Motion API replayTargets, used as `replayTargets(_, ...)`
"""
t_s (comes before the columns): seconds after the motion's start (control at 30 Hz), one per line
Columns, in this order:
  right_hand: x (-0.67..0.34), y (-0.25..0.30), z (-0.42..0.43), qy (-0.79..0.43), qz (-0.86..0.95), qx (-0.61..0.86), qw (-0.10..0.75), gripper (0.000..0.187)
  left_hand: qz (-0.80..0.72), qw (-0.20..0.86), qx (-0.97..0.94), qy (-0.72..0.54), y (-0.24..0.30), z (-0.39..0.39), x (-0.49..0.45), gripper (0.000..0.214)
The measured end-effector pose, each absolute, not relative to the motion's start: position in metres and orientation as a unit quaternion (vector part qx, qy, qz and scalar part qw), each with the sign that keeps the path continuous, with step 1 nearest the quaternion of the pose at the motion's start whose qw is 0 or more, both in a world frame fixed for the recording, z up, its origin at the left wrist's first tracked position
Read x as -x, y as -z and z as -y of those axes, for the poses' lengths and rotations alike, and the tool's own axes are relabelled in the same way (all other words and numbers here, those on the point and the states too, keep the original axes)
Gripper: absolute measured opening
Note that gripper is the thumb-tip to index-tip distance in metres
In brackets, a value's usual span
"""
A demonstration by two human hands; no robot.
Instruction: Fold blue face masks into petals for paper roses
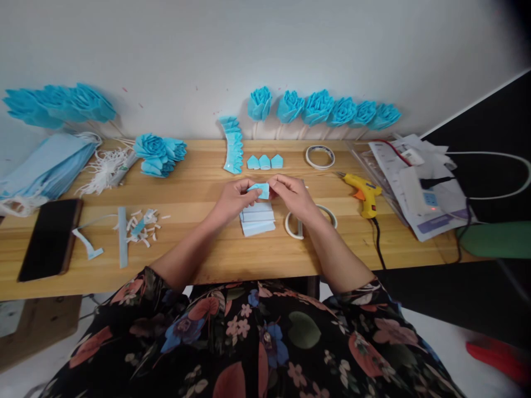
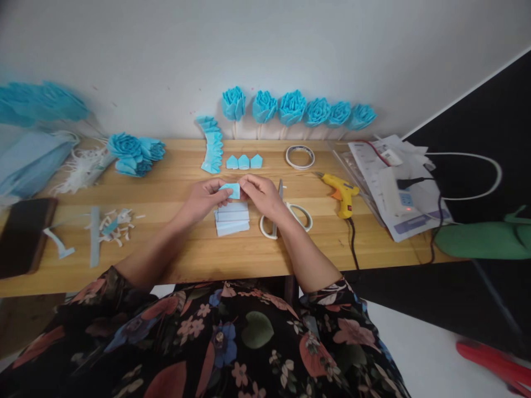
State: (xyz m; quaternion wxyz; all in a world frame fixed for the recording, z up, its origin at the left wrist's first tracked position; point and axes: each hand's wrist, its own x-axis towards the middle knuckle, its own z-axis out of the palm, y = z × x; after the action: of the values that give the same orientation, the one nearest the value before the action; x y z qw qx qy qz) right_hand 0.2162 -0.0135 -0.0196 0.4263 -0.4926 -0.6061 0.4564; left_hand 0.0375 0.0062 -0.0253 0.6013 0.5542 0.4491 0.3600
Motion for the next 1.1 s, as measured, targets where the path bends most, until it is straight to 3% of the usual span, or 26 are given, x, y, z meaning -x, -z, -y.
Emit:
replayTargets(0.4, -0.216, 0.027, 0.011, -0.453, 0.610, 0.500, 0.415, 0.032, -0.456, 0.594, -0.570, -0.338, 0.021, -0.003, -0.038, 0.012)
replayTargets(0.67, -0.272, -0.008, 0.006, -0.284, 0.486, 0.564, 0.605, 0.028, -0.464, 0.581, -0.525, -0.414, 0.025, -0.007, -0.035, 0.018)
replayTargets(0.77, -0.293, -0.012, 0.018, -0.253, 0.512, 0.596, 0.564, 0.025, -0.456, 0.585, -0.517, -0.426, 0.023, -0.006, -0.035, 0.021)
replayTargets(0.97, -0.299, 0.029, 0.045, -0.211, 0.607, 0.655, 0.399, 0.019, -0.441, 0.587, -0.524, -0.432, 0.021, -0.004, -0.035, 0.019)
replayTargets(1.1, -0.292, 0.048, 0.050, -0.171, 0.635, 0.664, 0.356, 0.018, -0.434, 0.591, -0.526, -0.430, 0.019, -0.003, -0.035, 0.019)
